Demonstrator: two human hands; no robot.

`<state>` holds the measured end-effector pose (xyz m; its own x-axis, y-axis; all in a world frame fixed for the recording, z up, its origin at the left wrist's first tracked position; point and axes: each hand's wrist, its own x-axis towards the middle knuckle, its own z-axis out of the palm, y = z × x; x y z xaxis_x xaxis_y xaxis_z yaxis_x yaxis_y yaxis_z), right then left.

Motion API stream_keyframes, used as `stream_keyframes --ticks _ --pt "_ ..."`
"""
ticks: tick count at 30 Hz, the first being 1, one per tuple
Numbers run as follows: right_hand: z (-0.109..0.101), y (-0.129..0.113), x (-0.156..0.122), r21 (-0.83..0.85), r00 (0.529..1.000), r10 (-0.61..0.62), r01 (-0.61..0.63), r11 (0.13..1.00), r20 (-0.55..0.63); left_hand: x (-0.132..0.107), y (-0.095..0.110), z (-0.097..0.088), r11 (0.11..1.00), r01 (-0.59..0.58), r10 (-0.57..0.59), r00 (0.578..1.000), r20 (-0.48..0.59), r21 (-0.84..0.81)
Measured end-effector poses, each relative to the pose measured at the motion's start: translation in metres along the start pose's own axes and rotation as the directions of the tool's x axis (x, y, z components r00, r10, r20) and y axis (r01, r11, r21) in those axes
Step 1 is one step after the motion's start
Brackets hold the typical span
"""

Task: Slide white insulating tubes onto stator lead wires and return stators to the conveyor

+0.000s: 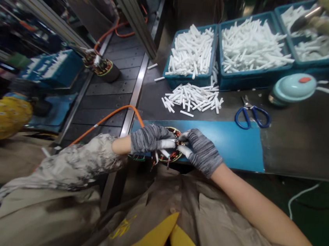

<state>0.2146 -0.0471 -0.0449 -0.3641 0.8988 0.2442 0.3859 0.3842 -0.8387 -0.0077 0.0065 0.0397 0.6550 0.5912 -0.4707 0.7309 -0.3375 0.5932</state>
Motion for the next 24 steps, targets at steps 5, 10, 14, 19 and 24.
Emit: stream_keyframes --ticks 5,10,14,19,24 --pt "0.005 -0.004 -0.004 -0.143 0.996 -0.078 0.084 0.986 0.044 0.014 0.033 0.000 0.834 0.074 -0.121 0.991 0.050 0.547" --pt "0.002 0.006 0.002 -0.099 0.984 -0.160 0.167 0.981 0.079 0.017 0.023 -0.017 0.905 -0.027 -0.069 0.975 0.209 0.425" --pt "0.000 0.014 0.006 -0.018 0.972 -0.215 0.218 0.976 0.095 0.003 -0.007 -0.016 0.995 0.002 -0.014 0.992 0.126 0.099" --pt "-0.002 0.022 0.011 0.056 0.958 -0.248 0.243 0.968 0.143 0.003 -0.006 0.001 0.978 -0.028 0.028 1.000 0.000 0.205" --pt "-0.005 0.025 0.015 0.235 0.969 -0.189 0.149 0.961 0.160 0.017 0.002 0.003 0.949 -0.114 0.109 0.993 0.032 0.293"
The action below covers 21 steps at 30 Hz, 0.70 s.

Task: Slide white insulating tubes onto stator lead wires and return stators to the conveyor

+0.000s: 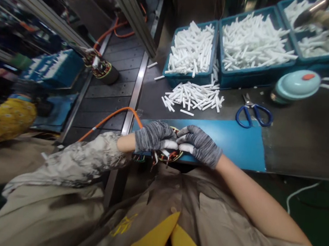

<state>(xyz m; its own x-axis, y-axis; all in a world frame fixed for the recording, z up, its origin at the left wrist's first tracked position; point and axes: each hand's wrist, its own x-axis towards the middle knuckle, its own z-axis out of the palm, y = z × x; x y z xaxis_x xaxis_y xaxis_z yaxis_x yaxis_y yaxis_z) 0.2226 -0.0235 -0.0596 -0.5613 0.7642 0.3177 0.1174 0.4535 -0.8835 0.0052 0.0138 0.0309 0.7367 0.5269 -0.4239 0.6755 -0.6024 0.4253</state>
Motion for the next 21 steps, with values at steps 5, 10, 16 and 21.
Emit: stream_keyframes --ticks 5,10,16,21 --pt "0.000 0.000 0.001 0.183 0.991 0.112 -0.098 0.978 -0.071 0.008 0.006 -0.003 0.988 -0.088 0.090 0.996 -0.006 0.123" --pt "0.000 0.000 -0.004 0.184 0.987 0.130 -0.111 0.977 -0.093 0.005 0.017 -0.001 0.952 -0.050 0.068 0.996 -0.051 0.303" --pt "0.006 0.007 -0.018 0.148 0.977 0.139 -0.115 0.982 -0.161 -0.004 -0.016 0.000 0.991 -0.124 0.130 0.970 -0.204 0.045" --pt "0.008 0.007 -0.020 0.027 0.926 0.169 -0.170 0.985 -0.337 0.010 -0.022 0.006 0.986 0.138 -0.162 0.913 -0.374 -0.090"
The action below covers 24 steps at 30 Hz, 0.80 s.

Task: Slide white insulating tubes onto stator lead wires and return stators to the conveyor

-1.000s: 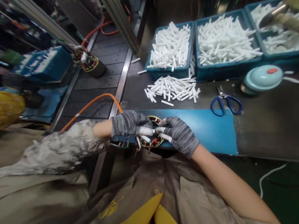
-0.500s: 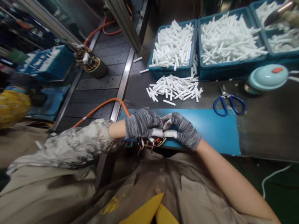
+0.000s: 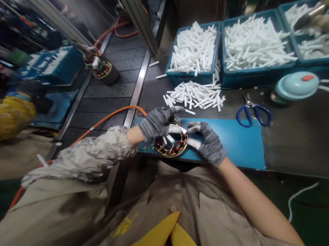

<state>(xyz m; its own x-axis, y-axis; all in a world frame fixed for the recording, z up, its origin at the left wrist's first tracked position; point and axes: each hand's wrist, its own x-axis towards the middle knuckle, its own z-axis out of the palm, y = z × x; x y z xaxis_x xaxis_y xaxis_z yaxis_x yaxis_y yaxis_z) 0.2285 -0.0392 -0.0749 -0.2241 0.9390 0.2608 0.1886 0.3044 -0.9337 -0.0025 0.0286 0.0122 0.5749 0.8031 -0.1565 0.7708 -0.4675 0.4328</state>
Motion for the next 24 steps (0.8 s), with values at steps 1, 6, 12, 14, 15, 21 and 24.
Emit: stream_keyframes --ticks 1,6,12,14,15,21,24 --pt "-0.003 -0.002 -0.001 -0.049 0.997 0.005 -0.008 0.999 -0.072 -0.002 0.001 0.000 1.000 -0.002 0.003 0.999 -0.048 0.007" --pt "-0.013 -0.019 -0.014 -0.302 0.962 -0.259 0.273 0.913 0.089 -0.025 -0.006 -0.011 0.908 -0.408 0.417 0.901 -0.119 0.091" --pt "0.012 -0.028 -0.009 -0.217 0.951 -0.190 0.245 0.945 0.244 -0.031 -0.021 -0.002 0.859 -0.497 0.495 0.867 0.053 0.125" --pt "0.017 -0.030 0.000 -0.090 0.969 -0.110 0.133 0.987 0.223 -0.032 -0.018 0.005 0.864 -0.485 0.475 0.874 0.101 0.135" --pt "0.017 -0.032 0.004 -0.023 0.968 -0.083 0.091 0.996 0.238 -0.033 -0.016 0.008 0.870 -0.472 0.459 0.881 0.117 0.142" --pt "0.004 -0.041 0.031 0.039 0.894 -0.030 0.014 0.999 0.448 -0.040 -0.014 0.005 0.888 -0.431 0.429 0.902 0.049 0.163" --pt "0.000 -0.046 0.042 0.011 0.838 -0.079 0.087 0.996 0.540 -0.041 -0.019 -0.004 0.880 -0.461 0.462 0.887 0.016 0.116"
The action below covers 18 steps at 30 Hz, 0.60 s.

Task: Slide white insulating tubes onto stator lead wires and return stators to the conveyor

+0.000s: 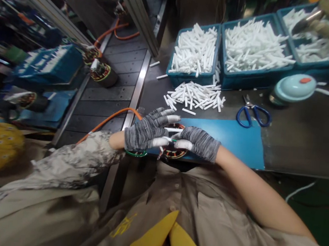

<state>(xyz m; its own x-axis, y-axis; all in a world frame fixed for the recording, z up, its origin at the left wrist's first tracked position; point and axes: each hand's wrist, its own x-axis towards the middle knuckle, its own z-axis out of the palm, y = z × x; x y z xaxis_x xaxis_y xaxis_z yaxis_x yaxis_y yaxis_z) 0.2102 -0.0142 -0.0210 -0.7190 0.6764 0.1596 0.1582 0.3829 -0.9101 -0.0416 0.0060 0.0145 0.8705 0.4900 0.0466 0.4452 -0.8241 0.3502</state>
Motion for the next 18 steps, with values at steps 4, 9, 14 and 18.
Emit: stream_keyframes --ticks 4,9,14,18 --pt "0.000 -0.003 0.003 0.016 0.999 0.025 -0.025 1.000 0.024 -0.002 -0.001 -0.002 0.984 -0.012 0.007 1.000 -0.026 -0.178" --pt "0.013 -0.004 -0.004 0.014 0.989 0.113 -0.112 0.994 -0.091 -0.006 -0.001 0.006 0.896 0.028 -0.050 0.998 -0.039 -0.442" --pt "0.020 -0.005 -0.002 -0.181 0.983 0.132 -0.154 0.971 -0.128 -0.003 0.000 0.010 0.879 0.066 -0.090 0.996 -0.028 -0.473" --pt "0.018 -0.006 0.002 -0.343 0.987 0.159 -0.141 0.929 0.024 0.008 0.003 0.008 0.957 0.057 -0.043 0.997 0.056 -0.283"
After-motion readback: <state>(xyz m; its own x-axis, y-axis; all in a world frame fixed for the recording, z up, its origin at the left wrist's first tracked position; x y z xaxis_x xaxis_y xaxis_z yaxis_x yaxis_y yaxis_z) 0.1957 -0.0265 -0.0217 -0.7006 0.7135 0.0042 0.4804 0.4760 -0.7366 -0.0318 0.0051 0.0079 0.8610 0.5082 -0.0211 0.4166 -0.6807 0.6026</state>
